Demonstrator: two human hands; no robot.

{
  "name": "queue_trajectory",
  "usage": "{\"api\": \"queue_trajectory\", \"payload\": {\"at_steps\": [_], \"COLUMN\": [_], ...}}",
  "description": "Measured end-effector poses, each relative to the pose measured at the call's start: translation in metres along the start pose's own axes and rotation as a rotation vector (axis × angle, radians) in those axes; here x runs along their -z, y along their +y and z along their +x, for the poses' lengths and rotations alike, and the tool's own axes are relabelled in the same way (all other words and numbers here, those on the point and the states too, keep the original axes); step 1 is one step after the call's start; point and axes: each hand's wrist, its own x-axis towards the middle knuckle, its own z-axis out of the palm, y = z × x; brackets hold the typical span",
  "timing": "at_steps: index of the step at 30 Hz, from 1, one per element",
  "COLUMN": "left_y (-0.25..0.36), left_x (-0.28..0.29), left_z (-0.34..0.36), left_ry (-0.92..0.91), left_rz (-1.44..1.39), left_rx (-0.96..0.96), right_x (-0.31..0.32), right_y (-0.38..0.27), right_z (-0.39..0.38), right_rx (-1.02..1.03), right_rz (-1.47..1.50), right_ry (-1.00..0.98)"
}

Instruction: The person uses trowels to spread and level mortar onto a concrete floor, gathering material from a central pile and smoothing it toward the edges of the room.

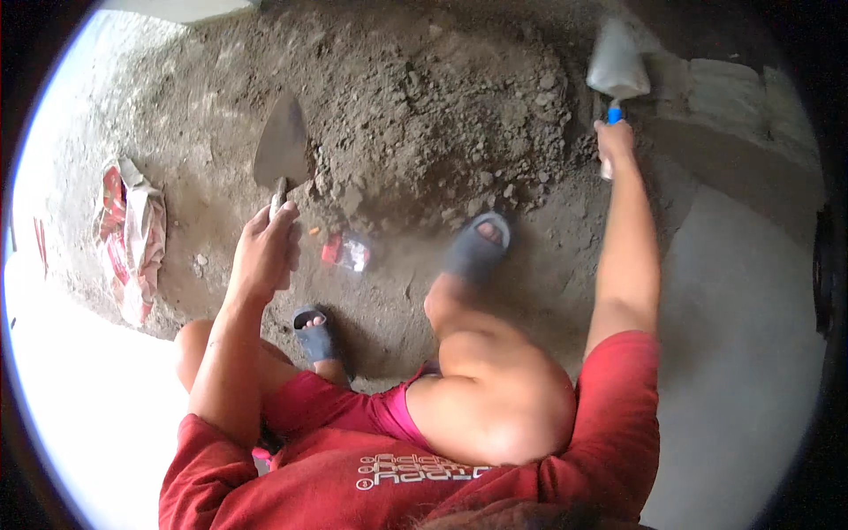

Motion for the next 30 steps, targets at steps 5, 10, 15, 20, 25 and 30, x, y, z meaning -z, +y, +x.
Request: {"api": "queue_trajectory", "payload": {"at_steps": [5, 10, 15, 20, 25, 30], "left_y": [-0.013, -0.003, 0.002, 0.003, -0.001, -0.005], "left_x": [0.008, 0.006, 0.004, 0.014, 0.008, 0.003], "left_z": [0.007, 0.0, 0.001, 0.006, 0.01, 0.016], "left_ry": [0.01, 0.011, 0.042, 0.06, 0.054, 0.027], "left_rz": [0.024, -0.01, -0.039, -0.042, -0.001, 0.094], "left_rx": [-0.034, -0.008, -0.011, -0.05, -0.027, -0.035], "right_x": [-0.057, -0.035, -0.027, -0.009, -0.022, -0.061], "right_y": [0.01, -0.002, -0.014, -0.011, -0.02, -0.041], "right_z": [-0.031, -0.097, -0.165, -0.183, -0.08, -0.058], "right_rx": [0.275, 0.301, 0.401, 0.431, 0.164, 0.218], "right_rz": [-0.374, -0.445, -0.581, -0.513, -0.213, -0.288], "right_ry": [-0.155, -0.177, -0.299, -0.23, 0.062, -0.053]}}
